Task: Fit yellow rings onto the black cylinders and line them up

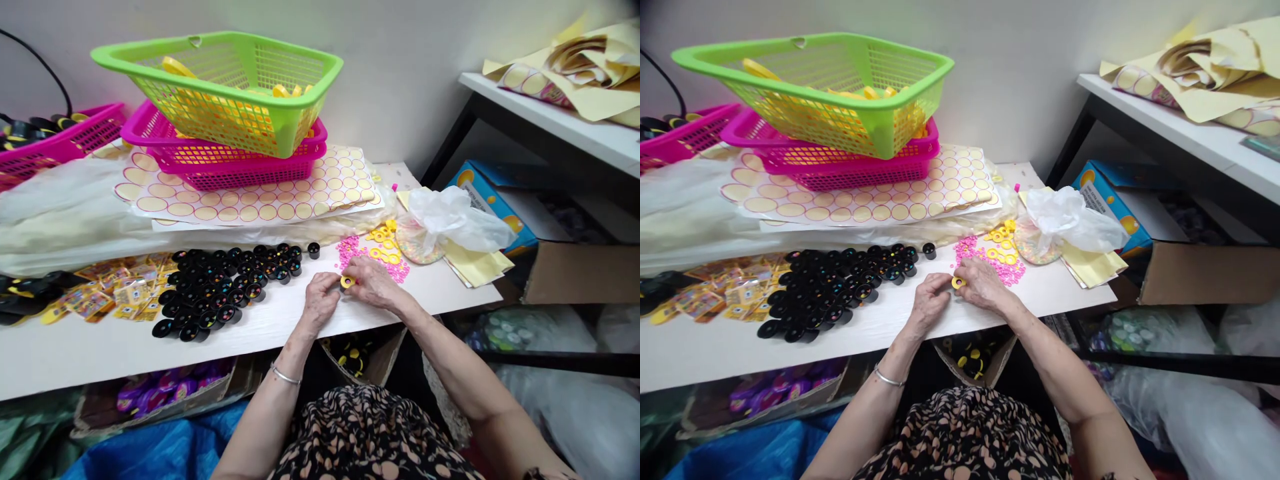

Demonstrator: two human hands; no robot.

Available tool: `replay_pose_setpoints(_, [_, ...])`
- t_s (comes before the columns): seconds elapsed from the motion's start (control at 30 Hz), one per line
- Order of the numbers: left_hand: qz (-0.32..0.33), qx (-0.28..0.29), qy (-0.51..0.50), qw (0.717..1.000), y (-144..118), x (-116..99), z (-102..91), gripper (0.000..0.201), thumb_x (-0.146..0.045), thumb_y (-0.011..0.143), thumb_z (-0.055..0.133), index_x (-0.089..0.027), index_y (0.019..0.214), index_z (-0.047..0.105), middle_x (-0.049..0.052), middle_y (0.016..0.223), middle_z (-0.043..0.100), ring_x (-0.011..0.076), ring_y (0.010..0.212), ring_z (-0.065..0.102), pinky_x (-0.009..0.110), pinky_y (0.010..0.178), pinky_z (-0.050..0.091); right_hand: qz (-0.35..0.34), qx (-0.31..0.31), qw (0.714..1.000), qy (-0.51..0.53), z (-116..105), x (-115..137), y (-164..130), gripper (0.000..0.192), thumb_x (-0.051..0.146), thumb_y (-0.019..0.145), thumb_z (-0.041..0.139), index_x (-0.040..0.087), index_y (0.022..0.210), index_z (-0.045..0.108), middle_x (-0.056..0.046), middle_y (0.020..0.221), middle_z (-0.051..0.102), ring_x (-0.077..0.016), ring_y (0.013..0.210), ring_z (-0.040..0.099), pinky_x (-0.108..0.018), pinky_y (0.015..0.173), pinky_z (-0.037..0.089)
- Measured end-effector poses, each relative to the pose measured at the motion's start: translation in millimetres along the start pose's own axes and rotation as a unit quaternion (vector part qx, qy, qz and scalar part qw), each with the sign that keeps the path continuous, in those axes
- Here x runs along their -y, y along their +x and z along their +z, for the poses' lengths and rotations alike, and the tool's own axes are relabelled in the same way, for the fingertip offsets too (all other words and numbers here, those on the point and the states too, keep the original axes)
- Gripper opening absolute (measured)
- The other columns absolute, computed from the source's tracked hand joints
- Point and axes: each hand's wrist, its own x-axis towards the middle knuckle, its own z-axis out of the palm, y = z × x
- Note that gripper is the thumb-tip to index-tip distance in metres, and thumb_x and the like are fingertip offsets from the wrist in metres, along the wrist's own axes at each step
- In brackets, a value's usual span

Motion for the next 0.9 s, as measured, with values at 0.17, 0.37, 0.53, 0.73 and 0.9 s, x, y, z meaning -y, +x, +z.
replay_pose_setpoints(0.17, [-0.026,-0.01,-0.06,0.998,1.7,-2.4,-0.8,0.019,-0.018,0.075,0.053,-0.02,0.087,0.068,0.004,0.091,0.067,0.0189,0.092,0.056,0.033,0.085,0.044,-0.003,-0.007,1.0,-0.017,-1.0,2.6,-2.7,0.018,0.023,0.079,0.055,0.018,0.094,0.062,-0.005,0.089,0.056,-0.0192,0.084,0.044,-0.03,0.071,0.031])
replay_pose_setpoints(0.37, [-0.008,0.01,-0.017,1.0,5.1,-6.4,3.7,0.018,-0.032,0.08,0.057,-0.022,0.089,0.069,0.004,0.089,0.068,0.0176,0.088,0.057,0.033,0.082,0.044,-0.004,-0.023,1.0,-0.012,-0.8,1.7,-7.0,0.022,0.021,0.075,0.058,0.018,0.097,0.059,-0.006,0.093,0.056,-0.0206,0.086,0.042,-0.032,0.075,0.031])
replay_pose_setpoints(0.53, [-0.015,-0.003,-0.02,1.0,4.8,-6.1,4.5,0.017,-0.034,0.077,0.06,-0.021,0.085,0.069,0.005,0.087,0.068,0.0175,0.085,0.057,0.033,0.08,0.045,0.014,-0.039,0.999,0.018,-4.0,-6.4,-13.2,0.04,0.023,0.071,0.061,0.017,0.111,0.053,-0.008,0.103,0.053,-0.0223,0.092,0.041,-0.034,0.081,0.034])
replay_pose_setpoints(0.73, [-0.023,-0.008,-0.025,0.999,5.1,-6.5,4.5,0.017,-0.035,0.075,0.062,-0.021,0.084,0.069,0.005,0.087,0.067,0.0178,0.086,0.057,0.032,0.08,0.045,0.043,-0.108,0.988,0.107,-2.1,-16.3,-22.9,0.031,0.026,0.08,0.055,0.021,0.11,0.055,-0.008,0.109,0.051,-0.0226,0.099,0.043,-0.037,0.085,0.038])
replay_pose_setpoints(0.9, [-0.016,-0.002,-0.021,1.0,6.1,-9.7,3.5,0.015,-0.032,0.076,0.062,-0.021,0.084,0.069,0.004,0.088,0.068,0.018,0.087,0.057,0.032,0.081,0.045,0.057,-0.171,0.97,0.16,19.7,-4.5,-23.8,0.025,0.02,0.084,0.047,0.02,0.107,0.057,-0.008,0.109,0.049,-0.0195,0.1,0.047,-0.032,0.084,0.041])
